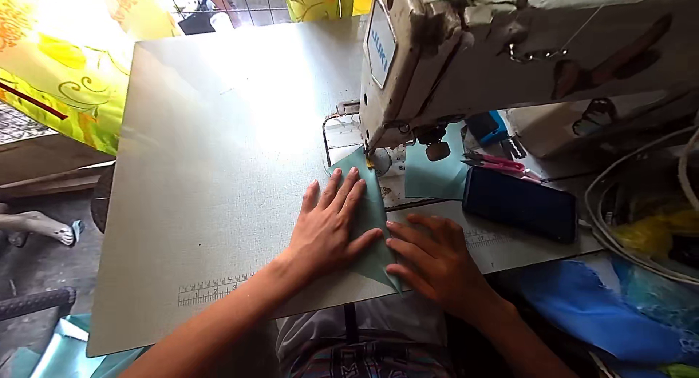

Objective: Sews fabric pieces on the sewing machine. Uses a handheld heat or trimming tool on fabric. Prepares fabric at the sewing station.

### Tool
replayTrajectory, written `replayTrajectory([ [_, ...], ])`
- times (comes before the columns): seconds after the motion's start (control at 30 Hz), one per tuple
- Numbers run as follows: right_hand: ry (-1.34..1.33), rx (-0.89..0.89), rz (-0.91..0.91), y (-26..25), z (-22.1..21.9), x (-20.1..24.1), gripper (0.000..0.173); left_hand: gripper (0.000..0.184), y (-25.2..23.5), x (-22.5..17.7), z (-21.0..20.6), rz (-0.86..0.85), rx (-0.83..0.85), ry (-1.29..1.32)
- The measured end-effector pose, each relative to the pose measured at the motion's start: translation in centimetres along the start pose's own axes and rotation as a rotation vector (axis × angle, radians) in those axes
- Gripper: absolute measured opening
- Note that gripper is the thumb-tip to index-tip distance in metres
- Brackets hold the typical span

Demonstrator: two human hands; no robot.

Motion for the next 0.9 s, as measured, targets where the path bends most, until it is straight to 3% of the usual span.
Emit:
replayTrajectory([
  [0.9,0.090,0.027,0.009,-4.6,-1.7,-1.7,0.047,0.094,-5.2,4.6,1.1,-0.036,0.011,-0.016],
])
Point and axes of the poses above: each hand's wrist, its own y-axis away from the middle knuckle, its own z-axis out of the back of the hand, x = y × z, the point moved 3 cm from there along -y, towards the middle knuckle, and after that the axes turned 7 degrees about -x, right-handed, at the moved point
